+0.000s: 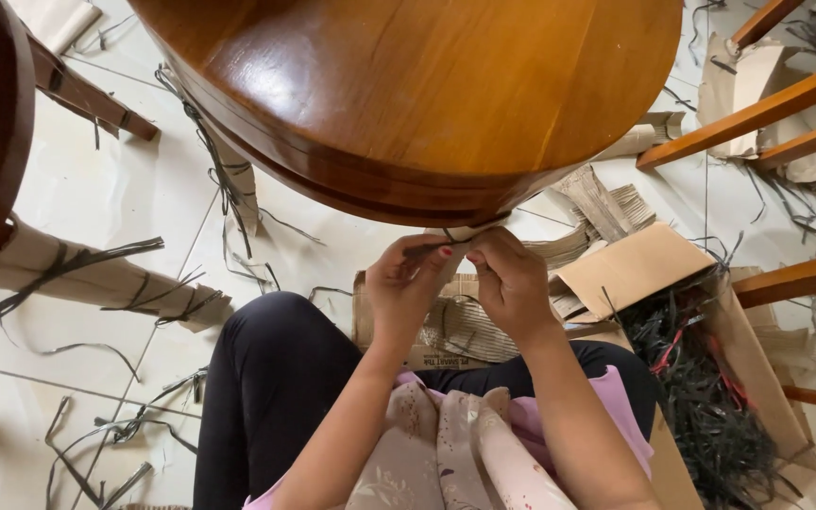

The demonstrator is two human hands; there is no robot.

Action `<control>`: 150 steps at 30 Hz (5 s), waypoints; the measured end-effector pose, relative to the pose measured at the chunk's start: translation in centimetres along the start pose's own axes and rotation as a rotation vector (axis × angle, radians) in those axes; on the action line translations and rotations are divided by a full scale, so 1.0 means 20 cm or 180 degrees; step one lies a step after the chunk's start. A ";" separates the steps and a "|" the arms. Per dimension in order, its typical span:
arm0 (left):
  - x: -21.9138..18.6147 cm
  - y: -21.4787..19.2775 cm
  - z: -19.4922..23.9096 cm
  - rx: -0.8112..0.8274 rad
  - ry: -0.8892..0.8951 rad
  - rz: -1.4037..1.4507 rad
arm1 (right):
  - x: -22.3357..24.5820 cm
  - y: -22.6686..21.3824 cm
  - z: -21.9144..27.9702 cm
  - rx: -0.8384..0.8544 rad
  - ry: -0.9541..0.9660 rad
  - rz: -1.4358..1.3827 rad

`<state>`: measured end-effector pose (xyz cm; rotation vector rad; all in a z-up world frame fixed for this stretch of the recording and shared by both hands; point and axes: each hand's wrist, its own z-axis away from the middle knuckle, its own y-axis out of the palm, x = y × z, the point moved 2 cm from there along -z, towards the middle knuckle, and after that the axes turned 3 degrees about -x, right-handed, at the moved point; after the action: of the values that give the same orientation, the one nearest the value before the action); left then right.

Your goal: Wrapping wooden stool legs with protective cardboard and securing them with plastic ties.

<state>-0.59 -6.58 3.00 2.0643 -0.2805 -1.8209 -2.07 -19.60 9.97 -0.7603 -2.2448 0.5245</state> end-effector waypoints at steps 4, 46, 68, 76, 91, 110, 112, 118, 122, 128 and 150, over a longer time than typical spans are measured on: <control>-0.01 0.00 -0.06 0.0057 0.0467 -0.0008 | -0.03 0.01 0.02 -0.0014 0.0000 -0.0052; 0.01 -0.04 -0.21 0.0831 0.1005 -0.0225 | 0.02 -0.10 -0.01 0.0151 -0.0376 0.0089; -0.22 -0.09 -0.22 0.1313 0.2331 -0.1389 | 0.10 -0.01 0.00 -0.0331 -0.0999 0.0328; -0.14 -0.11 -0.24 0.1452 0.2273 -0.1500 | 0.09 0.05 -0.02 -0.0612 -0.0787 0.0338; 0.00 -0.07 -0.20 0.0938 0.1819 -0.0990 | 0.09 0.03 -0.02 -0.0698 -0.0965 0.0351; -0.05 -0.09 -0.10 0.0027 0.2558 -0.1367 | 0.07 0.07 0.02 -0.0675 -0.0985 0.0716; -0.06 -0.08 -0.10 -0.0129 0.2724 -0.1388 | 0.07 0.08 0.04 -0.0678 -0.0825 0.0683; -0.13 -0.08 -0.07 -0.0062 0.1950 -0.0932 | 0.09 0.11 0.05 -0.0633 0.0341 0.0164; -0.10 -0.10 -0.08 0.0713 -0.0510 -0.0293 | 0.02 0.11 0.11 -0.0532 0.1076 -0.0326; -0.07 -0.09 -0.08 0.0577 -0.1268 0.0776 | 0.00 0.14 0.16 -0.0686 0.1310 -0.0514; 0.16 -0.14 -0.16 0.0688 -0.0624 0.1006 | -0.20 0.02 0.18 -0.1344 0.1782 -0.1122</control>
<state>2.69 -4.77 -0.81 1.8430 -0.8398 -1.8586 -2.13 -22.44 5.40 -0.5948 -1.9004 -0.3130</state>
